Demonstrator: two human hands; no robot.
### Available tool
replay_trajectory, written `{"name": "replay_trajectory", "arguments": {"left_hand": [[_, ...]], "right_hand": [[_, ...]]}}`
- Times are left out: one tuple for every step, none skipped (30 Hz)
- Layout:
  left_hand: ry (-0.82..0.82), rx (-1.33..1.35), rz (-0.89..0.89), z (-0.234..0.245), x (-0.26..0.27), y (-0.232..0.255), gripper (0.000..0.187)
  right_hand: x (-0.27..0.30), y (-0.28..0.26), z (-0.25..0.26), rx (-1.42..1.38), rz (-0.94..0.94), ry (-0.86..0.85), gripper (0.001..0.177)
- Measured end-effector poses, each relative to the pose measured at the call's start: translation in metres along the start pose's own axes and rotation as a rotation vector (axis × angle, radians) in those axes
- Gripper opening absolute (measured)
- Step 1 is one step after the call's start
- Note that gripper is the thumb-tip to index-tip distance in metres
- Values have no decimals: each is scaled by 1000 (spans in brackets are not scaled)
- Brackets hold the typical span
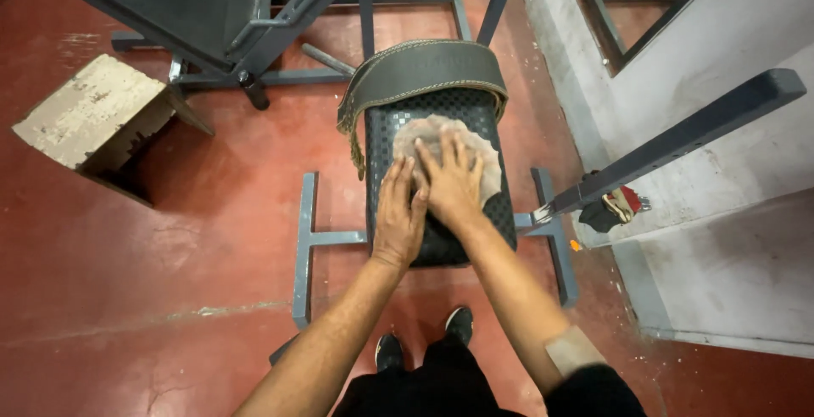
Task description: Clean the gym equipment and a weightlifting belt with a cloth.
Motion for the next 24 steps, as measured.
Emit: {"name": "replay_trajectory", "arguments": {"left_hand": [[-1,-1,-3,3,2,2,60],[-18,3,9,2,0,2,61],[-36,7,21,2,-1,2,62],[-39,8,22,3,-2,3,62],[-48,9,17,4,-1,4,61],[-52,11,10,4,-1,5,61],[-51,12,10,1,-3,3,61],[-45,-2,13,1,-2,2,60],[-38,-15,16,-1,0,2,60],[-46,-13,21,0,4,4,60],[-73,-58,30,-1,7,6,59],[-94,-101,25,-3,1,8,58],[-95,-99,14,-5,0,6,58],[-90,-101,9,-6,1,4,60],[-86,-103,3,-7,1,2,62],[-84,-102,-2,-7,0,2,62],[-96,-111,-6,-7,-2,1,61],[-110,-119,-3,-9,1,0,61],[-112,-117,0,-10,-2,2,61],[-137,-157,14,-10,-1,3,62],[-162,-197,29,-11,0,5,63],[-165,-197,29,-12,3,5,63],[-170,-207,41,-12,5,5,64],[-169,-215,40,-14,1,5,65]], "right_hand": [[19,3,-7,-1,-1,3,54],[34,-1,-15,56,82,-3,53],[49,-4,-24,113,166,-9,53],[61,-2,-19,112,163,-11,53],[74,2,-19,76,148,-66,50],[85,6,-19,41,136,-118,47],[71,10,-12,42,136,-117,47],[59,15,2,56,93,-24,51],[49,21,17,70,52,70,56],[40,20,14,69,45,63,56],[30,27,14,63,-34,85,56],[13,35,16,60,-112,123,56],[22,33,14,62,-116,133,56],[32,27,9,93,-66,120,57],[42,20,4,123,-16,107,58],[54,20,7,125,-17,112,58],[66,13,8,68,51,99,55],[82,7,9,10,118,79,52],[69,16,11,12,117,76,52],[59,20,12,23,148,76,54],[51,24,14,34,179,76,56],[35,27,11,32,176,74,56],[17,42,6,2,43,39,55],[-6,59,3,-25,-87,18,55]]}}
Point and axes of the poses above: each hand's wrist, its own x-axis away from the middle knuckle, its own z-axis out of the back of the hand, y = z × x, the point moved 9 cm from there along -x, towards the middle knuckle, and after that the axes turned 2 degrees about -x, right-handed, at the moved point
